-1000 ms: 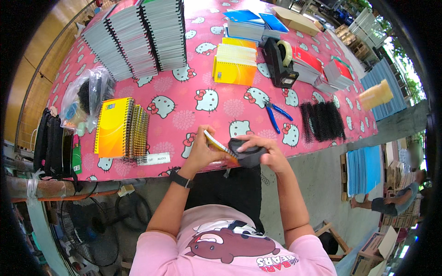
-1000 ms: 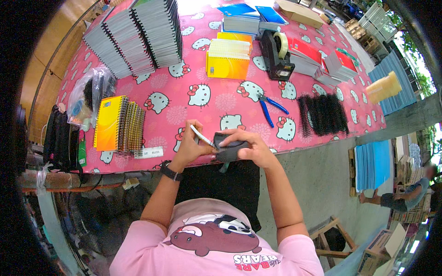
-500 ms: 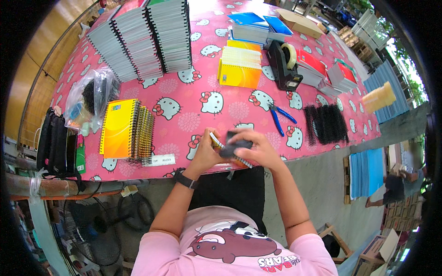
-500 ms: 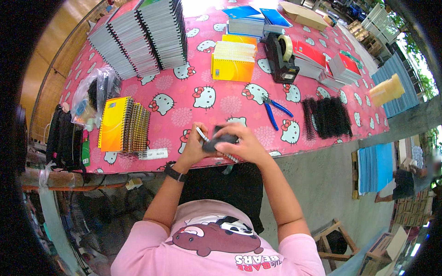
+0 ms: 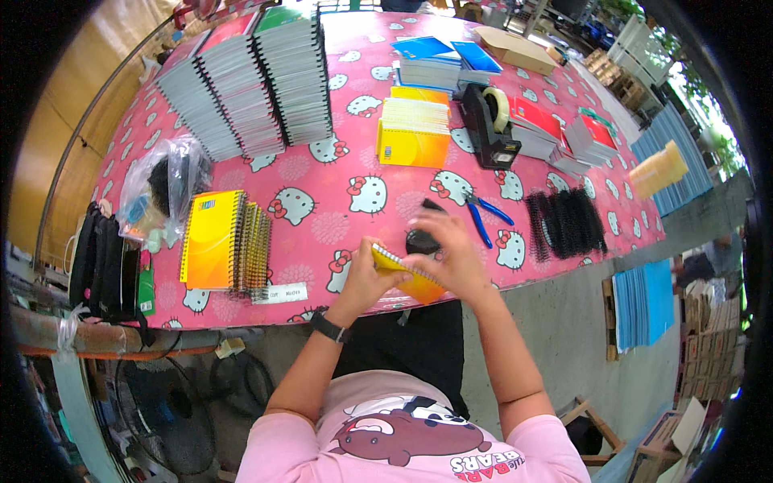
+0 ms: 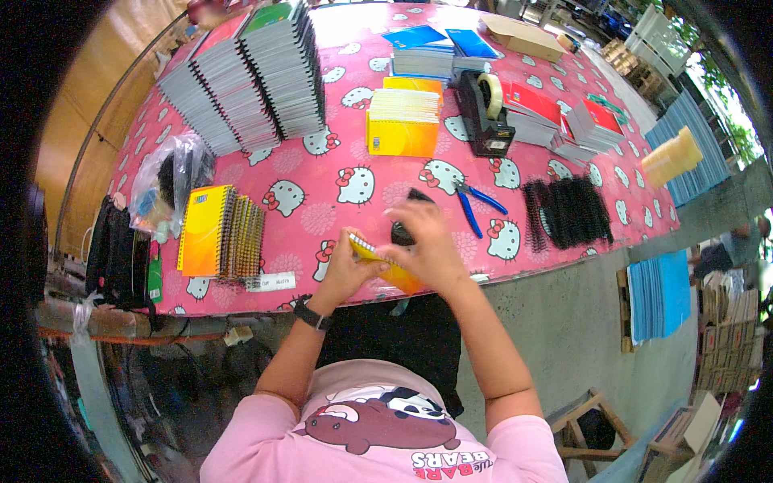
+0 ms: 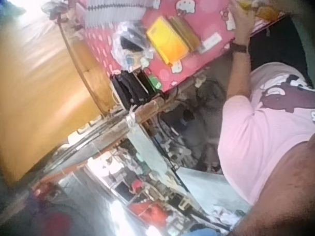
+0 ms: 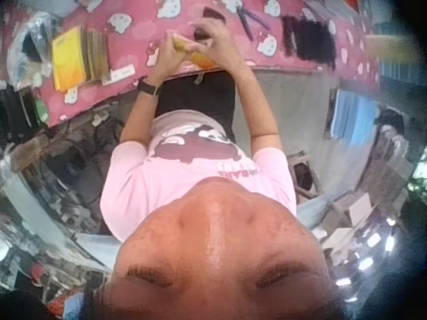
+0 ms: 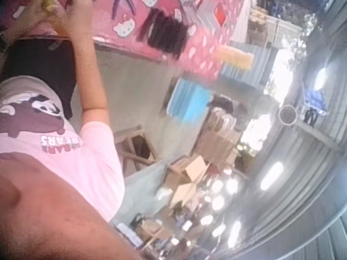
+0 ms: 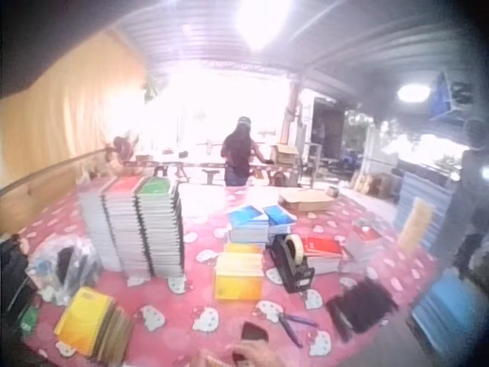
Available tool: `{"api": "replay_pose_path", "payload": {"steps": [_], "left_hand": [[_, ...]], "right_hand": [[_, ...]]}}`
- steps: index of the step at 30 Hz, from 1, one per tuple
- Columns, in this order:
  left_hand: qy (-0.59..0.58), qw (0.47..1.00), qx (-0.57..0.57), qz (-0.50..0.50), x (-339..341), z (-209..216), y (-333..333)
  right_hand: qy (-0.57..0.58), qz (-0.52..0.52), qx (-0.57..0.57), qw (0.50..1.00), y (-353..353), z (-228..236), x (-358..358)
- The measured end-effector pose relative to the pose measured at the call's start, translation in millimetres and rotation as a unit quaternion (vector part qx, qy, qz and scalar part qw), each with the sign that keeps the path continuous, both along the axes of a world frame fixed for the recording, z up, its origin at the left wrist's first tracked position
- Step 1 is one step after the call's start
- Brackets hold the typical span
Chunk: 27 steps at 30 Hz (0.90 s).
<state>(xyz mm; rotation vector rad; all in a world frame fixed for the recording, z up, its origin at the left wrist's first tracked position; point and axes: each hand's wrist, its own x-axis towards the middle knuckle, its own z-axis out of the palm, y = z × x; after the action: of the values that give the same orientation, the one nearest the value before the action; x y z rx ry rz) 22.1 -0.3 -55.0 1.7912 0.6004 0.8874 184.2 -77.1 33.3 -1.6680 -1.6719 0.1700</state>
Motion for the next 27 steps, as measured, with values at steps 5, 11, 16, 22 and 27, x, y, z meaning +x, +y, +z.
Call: {"api": "replay_pose_path", "payload": {"steps": [5, 11, 16, 22, 27], "left_hand": [[0.000, 1.000, 0.031, 0.001, 2, 41, -14], [-0.088, 0.987, -0.136, 0.014, -6, 45, -17], [-0.111, 0.981, -0.159, 0.003, -8, 60, -23], [-0.074, 0.987, -0.146, 0.000, -14, 58, -27], [-0.059, 0.992, -0.110, 0.014, -15, 65, -35]], "right_hand": [[0.217, 0.028, -0.089, 0.972, -18, 11, -18], [0.107, 0.050, 0.037, 0.992, -24, 17, -30], [0.181, 0.050, 0.005, 0.982, -30, 14, -30], [0.139, 0.036, 0.053, 0.988, -30, 18, -38], [0.117, 0.041, 0.047, 0.991, -31, 20, -36]]}}
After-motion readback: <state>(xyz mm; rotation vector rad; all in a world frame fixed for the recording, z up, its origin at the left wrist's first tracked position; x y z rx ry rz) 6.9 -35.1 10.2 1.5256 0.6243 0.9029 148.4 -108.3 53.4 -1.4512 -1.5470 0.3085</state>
